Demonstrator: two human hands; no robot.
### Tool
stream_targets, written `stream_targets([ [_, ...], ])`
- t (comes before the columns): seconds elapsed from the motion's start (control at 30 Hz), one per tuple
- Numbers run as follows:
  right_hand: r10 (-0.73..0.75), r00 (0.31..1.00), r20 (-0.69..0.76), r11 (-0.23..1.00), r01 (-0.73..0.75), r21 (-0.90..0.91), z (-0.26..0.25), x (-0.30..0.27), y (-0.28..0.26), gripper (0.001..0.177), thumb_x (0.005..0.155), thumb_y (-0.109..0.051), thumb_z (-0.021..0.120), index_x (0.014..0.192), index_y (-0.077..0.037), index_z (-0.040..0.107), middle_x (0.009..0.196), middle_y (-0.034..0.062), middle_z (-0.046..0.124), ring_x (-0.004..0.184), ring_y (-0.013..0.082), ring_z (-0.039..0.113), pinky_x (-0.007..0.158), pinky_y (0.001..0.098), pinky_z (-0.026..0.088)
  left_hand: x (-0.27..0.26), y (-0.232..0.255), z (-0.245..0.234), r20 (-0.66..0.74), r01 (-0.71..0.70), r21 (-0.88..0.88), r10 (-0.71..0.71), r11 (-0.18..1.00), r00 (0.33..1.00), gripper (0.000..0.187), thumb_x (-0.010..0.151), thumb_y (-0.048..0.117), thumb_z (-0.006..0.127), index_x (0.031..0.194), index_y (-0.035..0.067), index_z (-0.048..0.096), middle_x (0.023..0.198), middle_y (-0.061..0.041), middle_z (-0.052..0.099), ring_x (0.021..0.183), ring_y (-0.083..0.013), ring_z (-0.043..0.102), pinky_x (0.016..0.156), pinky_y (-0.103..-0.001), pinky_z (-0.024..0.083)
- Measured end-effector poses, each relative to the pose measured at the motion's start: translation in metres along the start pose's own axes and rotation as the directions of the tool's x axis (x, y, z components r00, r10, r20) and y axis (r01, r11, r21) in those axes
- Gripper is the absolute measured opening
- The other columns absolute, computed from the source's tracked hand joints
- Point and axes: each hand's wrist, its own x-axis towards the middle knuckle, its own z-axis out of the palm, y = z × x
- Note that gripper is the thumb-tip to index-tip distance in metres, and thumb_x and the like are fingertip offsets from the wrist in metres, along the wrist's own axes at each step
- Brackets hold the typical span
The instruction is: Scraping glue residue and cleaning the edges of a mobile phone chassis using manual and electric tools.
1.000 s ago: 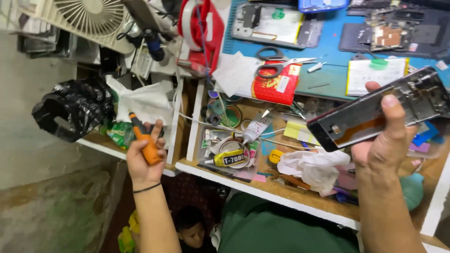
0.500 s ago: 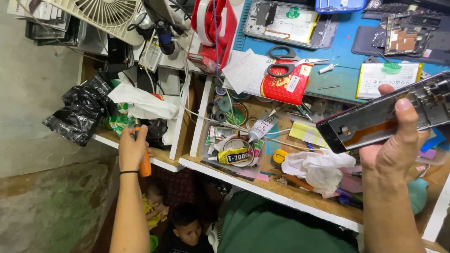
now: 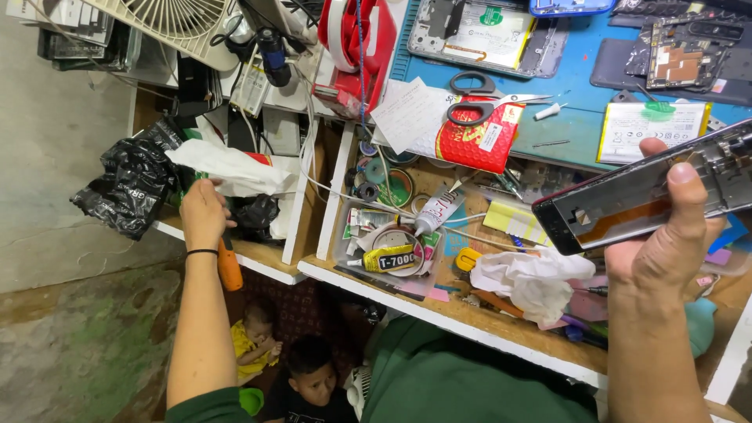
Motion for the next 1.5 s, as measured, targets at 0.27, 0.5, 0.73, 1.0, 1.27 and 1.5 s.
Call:
stream_targets([
  [0.27,0.03,1.0,-0.005,0.999,-0.03,0.011,0.001,0.0,-0.001,0.051,0.082,-0.033,0.079,0.128,-0.02,0.062,0.117,0.0061,0.079,0.1,0.0139,0.074,0.084,0.0335,0.068,0.009,0.002,-0.006,-0.098,-0.055,-0.068,0.048,0.996,0.994,0.026,0.113,0.023,0.033,0.111,0.008,0.054,0.075,-0.004,0.045,0.055,-0.0157,0.046,0.05,-0.033,0.05],
  [0.5,0.04,0.999,-0.011,0.999,-0.04,0.011,0.001,0.0,-0.001,0.048,0.082,-0.032,0.079,0.125,-0.019,0.063,0.116,0.0051,0.079,0.096,0.0122,0.074,0.084,0.0307,0.067,0.025,0.001,-0.003,-0.089,-0.081,0.004,0.081,0.997,0.993,0.027,0.112,0.011,0.032,0.086,0.01,0.033,0.076,-0.005,0.038,0.053,-0.0182,0.04,0.041,-0.034,0.044],
  [0.73,0.044,0.998,-0.034,0.998,-0.042,0.055,0.001,0.001,0.0,0.057,0.083,-0.029,0.079,0.135,-0.02,0.057,0.119,0.0098,0.079,0.095,0.0167,0.074,0.084,0.0321,0.067,0.064,-0.033,0.008,0.002,-0.065,0.303,0.068,0.951,0.998,0.046,0.11,0.038,0.052,0.086,0.011,0.079,0.07,-0.012,0.066,0.068,-0.0321,0.059,0.068,-0.046,0.042],
  [1.0,0.019,0.999,-0.033,1.0,-0.018,0.023,0.0,-0.001,0.0,0.049,0.086,-0.03,0.077,0.129,-0.019,0.057,0.118,0.0091,0.079,0.093,0.0167,0.074,0.082,0.0336,0.067,0.079,-0.041,-0.003,0.07,0.171,0.477,-0.231,0.862,0.97,0.074,0.111,0.06,0.03,0.097,-0.002,0.068,0.108,-0.029,0.069,0.1,-0.0488,0.062,0.085,-0.056,0.044],
  [1.27,0.032,0.999,-0.013,0.999,-0.032,-0.008,0.003,-0.004,-0.005,0.039,0.083,-0.035,0.078,0.115,-0.016,0.065,0.117,0.0049,0.079,0.09,0.0135,0.072,0.079,0.0309,0.065,0.024,0.037,-0.034,0.163,0.482,0.218,-0.519,0.848,0.839,0.084,0.101,0.068,0.007,0.159,0.011,0.025,0.098,-0.017,0.046,0.066,-0.027,0.036,0.056,-0.039,0.032],
  [1.5,0.081,0.996,-0.034,0.993,-0.084,-0.08,0.006,-0.007,-0.011,0.05,0.075,-0.044,0.079,0.113,-0.011,0.077,0.107,-0.0039,0.076,0.085,0.0094,0.069,0.074,0.0264,0.063,0.028,-0.011,-0.051,-0.053,0.306,-0.097,-0.312,0.947,0.949,0.025,0.11,0.022,0.034,0.089,0.012,0.025,0.075,-0.001,0.016,0.058,-0.0148,0.016,0.048,-0.035,0.021],
])
